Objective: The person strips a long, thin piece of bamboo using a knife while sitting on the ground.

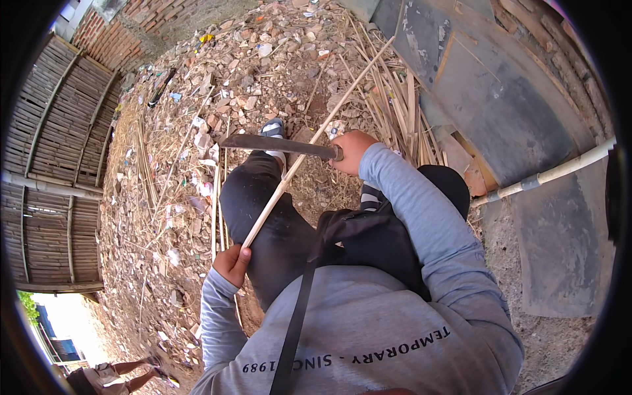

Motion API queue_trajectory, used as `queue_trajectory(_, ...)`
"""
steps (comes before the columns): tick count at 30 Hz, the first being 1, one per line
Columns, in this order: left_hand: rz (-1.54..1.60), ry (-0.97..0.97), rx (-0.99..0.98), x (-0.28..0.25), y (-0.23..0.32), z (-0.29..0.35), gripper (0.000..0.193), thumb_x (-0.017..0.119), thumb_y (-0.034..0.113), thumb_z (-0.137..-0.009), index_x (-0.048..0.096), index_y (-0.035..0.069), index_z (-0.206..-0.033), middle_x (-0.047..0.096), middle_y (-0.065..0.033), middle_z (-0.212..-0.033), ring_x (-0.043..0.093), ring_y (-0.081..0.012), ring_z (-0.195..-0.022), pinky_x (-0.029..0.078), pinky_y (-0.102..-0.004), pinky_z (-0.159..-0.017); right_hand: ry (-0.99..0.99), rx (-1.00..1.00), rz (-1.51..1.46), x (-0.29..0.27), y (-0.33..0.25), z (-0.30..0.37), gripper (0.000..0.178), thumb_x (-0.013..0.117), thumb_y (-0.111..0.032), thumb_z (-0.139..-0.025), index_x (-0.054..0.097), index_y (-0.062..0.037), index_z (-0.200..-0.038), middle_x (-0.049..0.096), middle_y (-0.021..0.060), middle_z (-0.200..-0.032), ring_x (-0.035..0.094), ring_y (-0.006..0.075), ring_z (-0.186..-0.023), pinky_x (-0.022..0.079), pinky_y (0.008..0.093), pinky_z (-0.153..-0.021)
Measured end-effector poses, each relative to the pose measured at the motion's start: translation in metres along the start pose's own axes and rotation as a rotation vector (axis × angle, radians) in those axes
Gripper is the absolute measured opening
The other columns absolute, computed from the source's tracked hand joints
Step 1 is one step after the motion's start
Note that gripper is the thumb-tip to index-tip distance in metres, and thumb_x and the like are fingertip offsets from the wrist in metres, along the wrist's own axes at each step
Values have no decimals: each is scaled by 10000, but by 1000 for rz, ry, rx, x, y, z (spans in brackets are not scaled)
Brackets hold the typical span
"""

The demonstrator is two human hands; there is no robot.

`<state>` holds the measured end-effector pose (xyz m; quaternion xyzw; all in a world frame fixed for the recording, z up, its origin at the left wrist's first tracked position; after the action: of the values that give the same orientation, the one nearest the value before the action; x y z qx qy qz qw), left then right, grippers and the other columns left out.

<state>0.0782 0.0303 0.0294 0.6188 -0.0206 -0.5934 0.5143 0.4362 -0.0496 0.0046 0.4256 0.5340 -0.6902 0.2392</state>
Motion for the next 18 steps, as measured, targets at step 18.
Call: queue_trajectory(18, 121, -22, -48, 4, -9, 0, 486, 538, 425, -958, 521, 17, -696, 435, 8, -561, 377, -83, -560, 332, -291, -498, 14, -28, -20, 1, -1, 0, 315, 708, -334, -747, 675, -85, -937, 664, 170, -793, 651, 354, -793, 518, 429, -750)
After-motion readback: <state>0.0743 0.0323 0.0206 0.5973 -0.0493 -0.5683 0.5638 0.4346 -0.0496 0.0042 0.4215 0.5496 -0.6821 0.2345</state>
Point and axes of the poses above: each hand's wrist, its own z-axis away from the middle knuckle, its own x-axis out of the palm, y = z × x, the point moved 7 cm from there along -z, towards the middle knuckle
